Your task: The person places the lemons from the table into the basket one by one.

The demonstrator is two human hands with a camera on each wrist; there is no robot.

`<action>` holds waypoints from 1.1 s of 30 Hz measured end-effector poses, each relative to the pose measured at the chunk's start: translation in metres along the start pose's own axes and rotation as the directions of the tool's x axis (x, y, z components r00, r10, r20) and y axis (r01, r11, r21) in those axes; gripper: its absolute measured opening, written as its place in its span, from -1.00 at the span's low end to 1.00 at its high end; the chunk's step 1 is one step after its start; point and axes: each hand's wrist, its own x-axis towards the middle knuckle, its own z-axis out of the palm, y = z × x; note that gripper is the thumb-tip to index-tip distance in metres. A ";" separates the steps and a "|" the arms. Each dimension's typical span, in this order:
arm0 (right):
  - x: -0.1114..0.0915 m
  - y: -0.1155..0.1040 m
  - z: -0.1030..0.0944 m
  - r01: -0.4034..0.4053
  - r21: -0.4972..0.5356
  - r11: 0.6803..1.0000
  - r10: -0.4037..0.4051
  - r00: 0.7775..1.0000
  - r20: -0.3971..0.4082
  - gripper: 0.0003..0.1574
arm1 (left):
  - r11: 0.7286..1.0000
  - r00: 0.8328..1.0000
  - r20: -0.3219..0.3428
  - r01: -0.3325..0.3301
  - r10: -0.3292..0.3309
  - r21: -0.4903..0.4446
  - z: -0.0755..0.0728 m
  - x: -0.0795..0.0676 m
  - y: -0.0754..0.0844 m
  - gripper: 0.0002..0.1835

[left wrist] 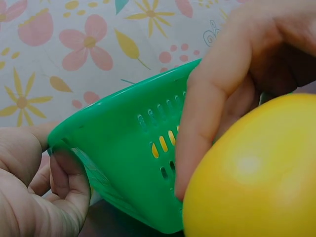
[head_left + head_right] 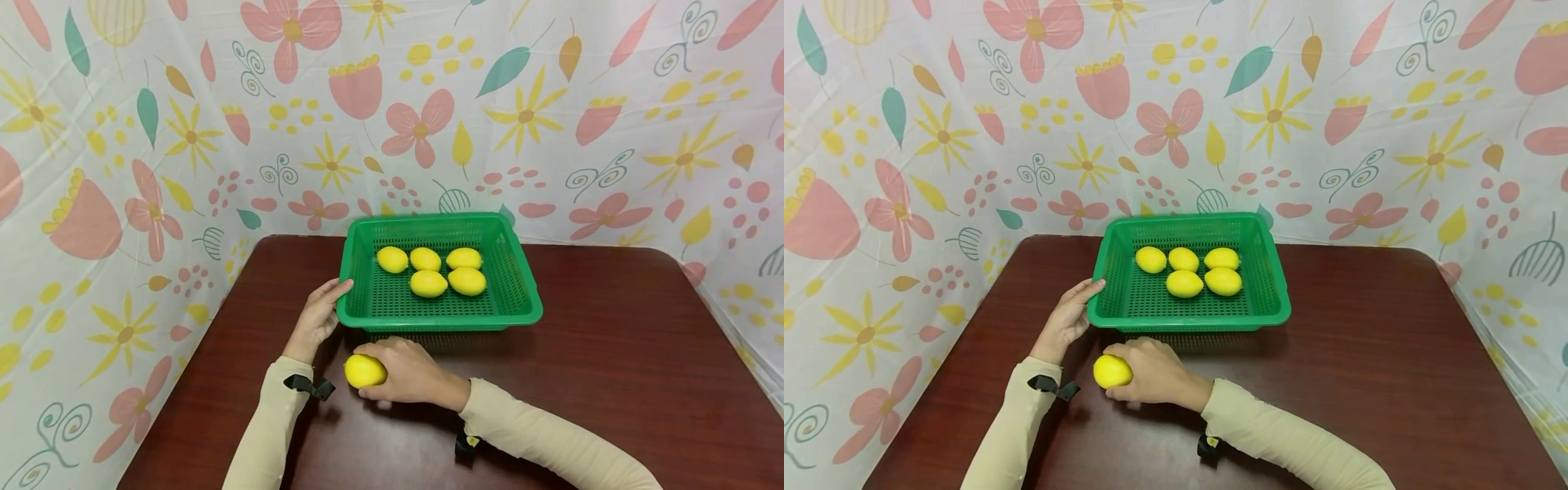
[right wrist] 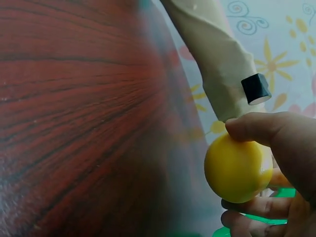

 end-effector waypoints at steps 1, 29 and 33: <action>0.000 -0.001 -0.002 0.000 -0.003 1.000 0.000 1.000 0.003 -0.27 | 1.000 1.000 0.000 0.000 0.000 -0.002 0.000 0.000 0.000 -0.58; -0.001 -0.012 -0.086 0.068 0.008 0.998 -0.068 0.989 0.129 -0.29 | 1.000 1.000 -0.016 -0.005 0.005 0.003 -0.002 0.002 -0.002 -0.63; 0.004 -0.008 -0.099 0.056 0.028 0.998 -0.059 0.989 0.136 -0.26 | 1.000 1.000 -0.011 -0.011 0.011 0.002 -0.002 0.002 -0.003 -0.65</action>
